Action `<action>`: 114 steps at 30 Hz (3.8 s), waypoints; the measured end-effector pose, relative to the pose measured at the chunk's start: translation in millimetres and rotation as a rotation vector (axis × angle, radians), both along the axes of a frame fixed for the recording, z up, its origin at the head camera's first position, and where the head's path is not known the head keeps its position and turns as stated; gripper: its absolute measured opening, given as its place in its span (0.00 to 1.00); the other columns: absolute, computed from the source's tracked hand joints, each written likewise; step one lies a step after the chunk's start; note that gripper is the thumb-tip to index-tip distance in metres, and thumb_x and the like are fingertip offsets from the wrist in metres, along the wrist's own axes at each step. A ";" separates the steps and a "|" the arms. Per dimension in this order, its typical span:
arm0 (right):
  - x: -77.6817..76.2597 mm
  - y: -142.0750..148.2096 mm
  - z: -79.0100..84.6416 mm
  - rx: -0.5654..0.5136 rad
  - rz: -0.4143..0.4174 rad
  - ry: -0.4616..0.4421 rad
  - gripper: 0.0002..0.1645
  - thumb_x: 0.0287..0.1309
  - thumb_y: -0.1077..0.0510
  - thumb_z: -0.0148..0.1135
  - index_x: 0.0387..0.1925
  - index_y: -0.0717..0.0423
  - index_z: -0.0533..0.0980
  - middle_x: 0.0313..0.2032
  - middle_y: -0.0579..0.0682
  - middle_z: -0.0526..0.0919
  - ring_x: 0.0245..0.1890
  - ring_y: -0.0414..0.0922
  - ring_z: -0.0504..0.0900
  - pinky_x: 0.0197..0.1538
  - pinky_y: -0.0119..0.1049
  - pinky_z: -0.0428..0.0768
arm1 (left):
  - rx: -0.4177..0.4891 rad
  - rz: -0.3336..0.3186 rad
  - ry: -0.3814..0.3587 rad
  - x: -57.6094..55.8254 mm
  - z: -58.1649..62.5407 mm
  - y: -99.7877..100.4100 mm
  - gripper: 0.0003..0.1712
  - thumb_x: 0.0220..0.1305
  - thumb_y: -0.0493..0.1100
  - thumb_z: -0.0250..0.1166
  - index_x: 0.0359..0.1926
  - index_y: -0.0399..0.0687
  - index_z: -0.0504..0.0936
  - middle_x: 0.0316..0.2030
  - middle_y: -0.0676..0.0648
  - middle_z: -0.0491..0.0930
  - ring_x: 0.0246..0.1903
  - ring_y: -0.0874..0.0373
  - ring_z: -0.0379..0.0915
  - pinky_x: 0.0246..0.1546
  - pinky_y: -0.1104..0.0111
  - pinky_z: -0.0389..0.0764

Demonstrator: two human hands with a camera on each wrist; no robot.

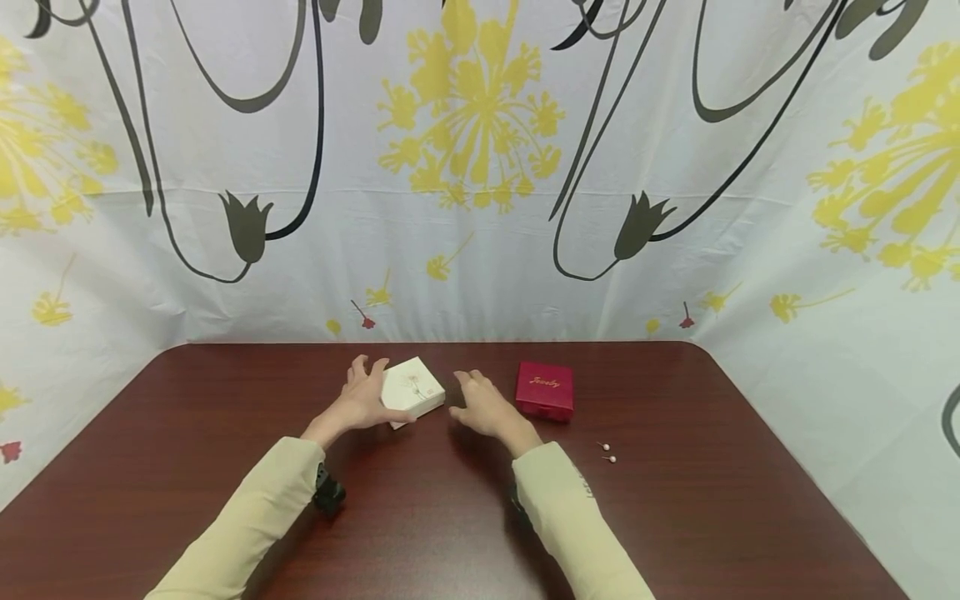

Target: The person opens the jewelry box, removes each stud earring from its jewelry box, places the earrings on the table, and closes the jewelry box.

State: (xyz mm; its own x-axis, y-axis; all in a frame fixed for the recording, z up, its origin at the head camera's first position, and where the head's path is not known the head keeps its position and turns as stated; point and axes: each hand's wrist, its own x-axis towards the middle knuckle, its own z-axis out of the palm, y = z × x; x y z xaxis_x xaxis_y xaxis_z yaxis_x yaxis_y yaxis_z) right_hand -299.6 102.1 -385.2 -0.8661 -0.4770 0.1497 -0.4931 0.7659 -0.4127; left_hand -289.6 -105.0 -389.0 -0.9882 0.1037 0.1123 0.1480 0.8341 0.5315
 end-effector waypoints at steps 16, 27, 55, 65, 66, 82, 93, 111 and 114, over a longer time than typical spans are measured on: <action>7.3 76.6 15.6 0.000 -0.033 0.108 0.29 0.52 0.59 0.60 0.54 0.69 0.65 0.49 0.64 0.71 0.46 0.55 0.73 0.47 0.48 0.73 | 0.118 -0.217 0.242 -1.8 11.0 47.5 0.42 0.47 0.47 0.68 0.58 0.30 0.60 0.54 0.34 0.65 0.55 0.43 0.59 0.55 0.57 0.63; 5.6 106.0 9.7 -0.001 -0.137 0.170 0.29 0.50 0.59 0.62 0.51 0.73 0.66 0.49 0.69 0.67 0.49 0.61 0.67 0.50 0.54 0.69 | 0.214 -0.284 0.118 -7.0 8.9 85.8 0.41 0.47 0.45 0.68 0.58 0.32 0.60 0.52 0.34 0.68 0.52 0.45 0.64 0.52 0.58 0.67; 3.5 114.6 -3.3 -0.012 -0.247 0.010 0.42 0.52 0.47 0.60 0.56 0.76 0.58 0.52 0.76 0.60 0.46 0.64 0.68 0.47 0.54 0.72 | 0.175 -0.290 -0.051 -20.8 -14.6 153.3 0.50 0.42 0.45 0.72 0.62 0.34 0.55 0.56 0.38 0.65 0.55 0.47 0.62 0.56 0.59 0.65; 2.3 111.4 -5.8 0.014 -0.249 -0.011 0.42 0.52 0.47 0.59 0.55 0.78 0.59 0.49 0.75 0.63 0.47 0.64 0.67 0.47 0.52 0.72 | 0.187 -0.323 -0.022 -17.4 -14.3 156.2 0.39 0.42 0.42 0.72 0.55 0.34 0.64 0.46 0.41 0.72 0.46 0.50 0.67 0.51 0.63 0.70; 2.4 111.2 -6.0 0.019 -0.244 -0.006 0.42 0.52 0.47 0.60 0.55 0.78 0.59 0.49 0.75 0.64 0.47 0.64 0.67 0.47 0.52 0.72 | 0.180 -0.318 -0.019 -17.3 -14.3 156.0 0.39 0.42 0.42 0.72 0.54 0.34 0.64 0.45 0.41 0.72 0.46 0.50 0.67 0.50 0.63 0.70; 10.8 99.7 -1.9 0.031 -0.190 -0.029 0.43 0.50 0.46 0.61 0.55 0.77 0.61 0.47 0.71 0.67 0.44 0.60 0.69 0.45 0.50 0.74 | 0.152 -0.266 -0.041 -12.0 -10.8 143.8 0.43 0.39 0.43 0.73 0.56 0.34 0.63 0.44 0.40 0.72 0.45 0.49 0.67 0.49 0.62 0.71; 20.6 92.3 1.6 0.039 -0.165 -0.071 0.46 0.48 0.42 0.61 0.57 0.74 0.61 0.48 0.69 0.67 0.44 0.57 0.69 0.43 0.47 0.75 | 0.141 -0.254 -0.090 -4.8 -11.7 128.8 0.54 0.38 0.43 0.74 0.63 0.34 0.54 0.51 0.37 0.68 0.52 0.46 0.64 0.53 0.59 0.68; 38.1 82.1 7.6 0.070 -0.024 -0.070 0.47 0.36 0.51 0.72 0.55 0.72 0.63 0.47 0.65 0.70 0.44 0.56 0.71 0.45 0.48 0.74 | 0.085 -0.376 -0.111 10.5 -13.3 102.9 0.58 0.35 0.46 0.76 0.63 0.30 0.52 0.57 0.34 0.60 0.57 0.47 0.59 0.56 0.60 0.64; 40.4 82.3 9.4 0.072 0.008 -0.066 0.46 0.35 0.53 0.73 0.55 0.73 0.64 0.45 0.64 0.71 0.44 0.55 0.72 0.46 0.48 0.74 | 0.070 -0.383 -0.111 12.4 -12.5 97.8 0.57 0.35 0.46 0.75 0.62 0.29 0.53 0.55 0.35 0.61 0.55 0.47 0.60 0.56 0.61 0.65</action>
State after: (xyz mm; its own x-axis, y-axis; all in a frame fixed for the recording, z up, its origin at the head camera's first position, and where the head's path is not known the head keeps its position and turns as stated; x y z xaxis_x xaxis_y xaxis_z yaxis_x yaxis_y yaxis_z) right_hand -259.3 184.5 -375.8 -0.8691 -0.4913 0.0577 -0.4729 0.7908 -0.3885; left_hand -277.2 -7.1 -401.5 -0.8860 0.4629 0.0274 0.3799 0.6906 0.6154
